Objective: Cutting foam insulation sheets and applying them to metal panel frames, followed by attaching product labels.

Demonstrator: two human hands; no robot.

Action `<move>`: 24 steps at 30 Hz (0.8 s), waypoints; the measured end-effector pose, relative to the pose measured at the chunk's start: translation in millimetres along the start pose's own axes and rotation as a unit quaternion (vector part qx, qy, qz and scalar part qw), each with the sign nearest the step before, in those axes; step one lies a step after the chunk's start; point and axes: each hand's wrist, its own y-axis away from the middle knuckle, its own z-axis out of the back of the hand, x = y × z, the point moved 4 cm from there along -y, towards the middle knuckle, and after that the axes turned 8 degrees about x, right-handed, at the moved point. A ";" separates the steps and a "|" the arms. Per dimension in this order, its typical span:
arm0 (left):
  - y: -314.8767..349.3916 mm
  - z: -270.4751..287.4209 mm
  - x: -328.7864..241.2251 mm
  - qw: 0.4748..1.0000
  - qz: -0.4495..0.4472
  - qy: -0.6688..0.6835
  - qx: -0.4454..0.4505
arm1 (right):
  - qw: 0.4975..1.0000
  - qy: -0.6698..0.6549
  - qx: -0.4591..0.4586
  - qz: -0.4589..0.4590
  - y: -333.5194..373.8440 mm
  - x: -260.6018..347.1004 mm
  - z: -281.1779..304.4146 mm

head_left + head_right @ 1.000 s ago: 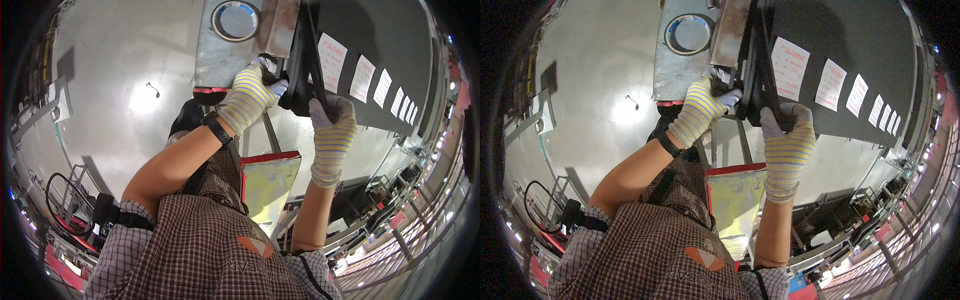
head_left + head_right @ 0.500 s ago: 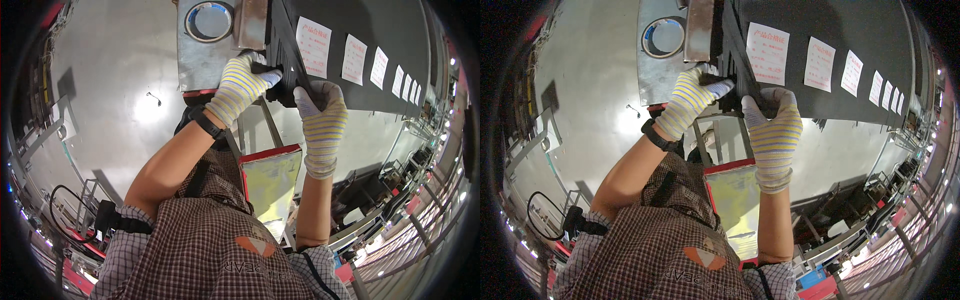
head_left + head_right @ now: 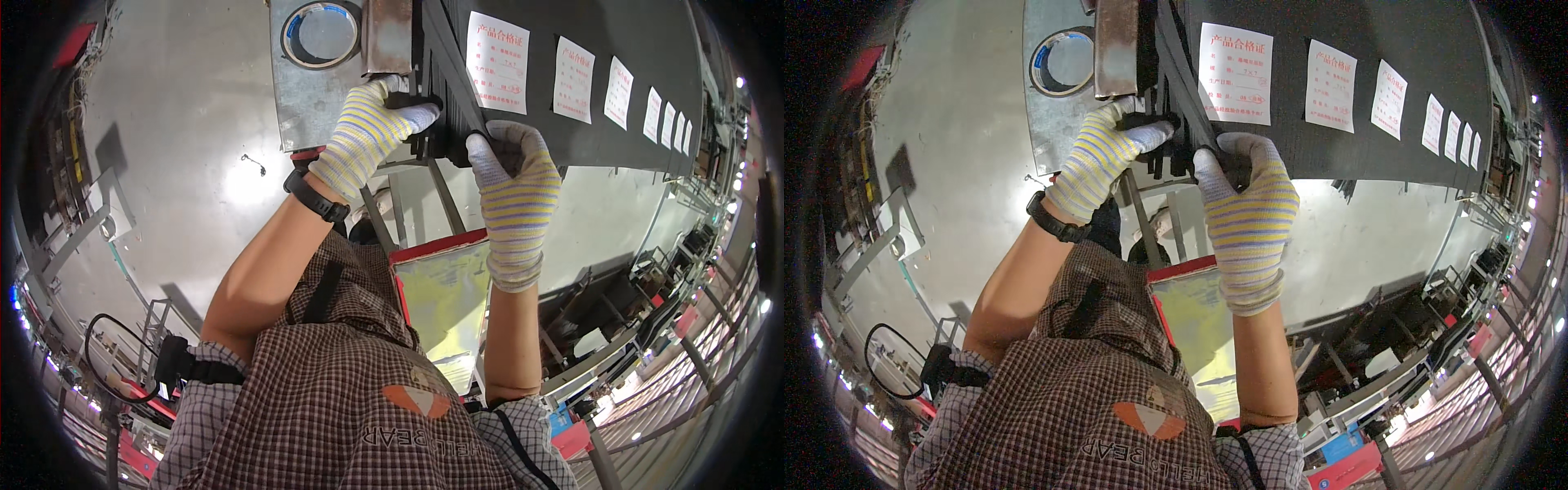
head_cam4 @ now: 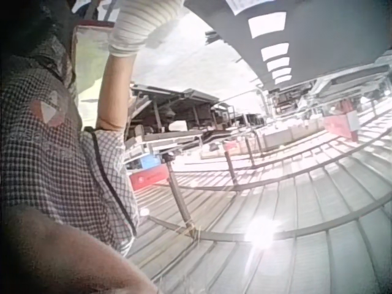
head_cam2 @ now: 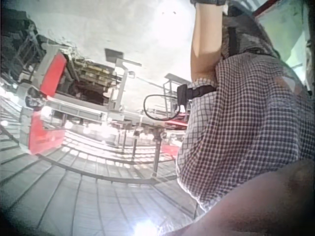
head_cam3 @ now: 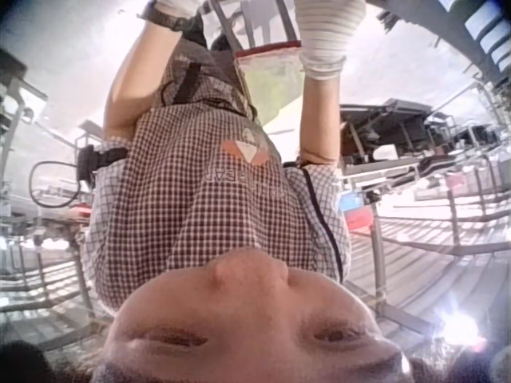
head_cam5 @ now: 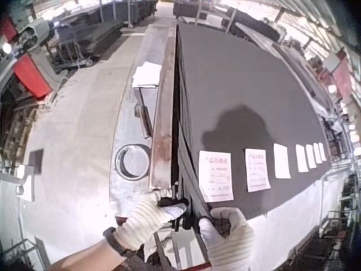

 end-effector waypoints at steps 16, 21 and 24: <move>-4.2 -8.6 -3.5 0.972 0.024 -0.234 0.001 | 0.984 0.121 -0.117 0.063 25.0 3.2 11.3; -3.8 -6.2 -4.0 0.948 -0.036 -0.316 -0.010 | 0.975 -0.184 -0.067 -0.105 61.4 -47.0 -15.2; 1.2 -6.2 -4.8 0.969 0.001 -0.248 0.025 | 0.959 -0.256 -0.040 -0.114 61.8 -76.4 -35.2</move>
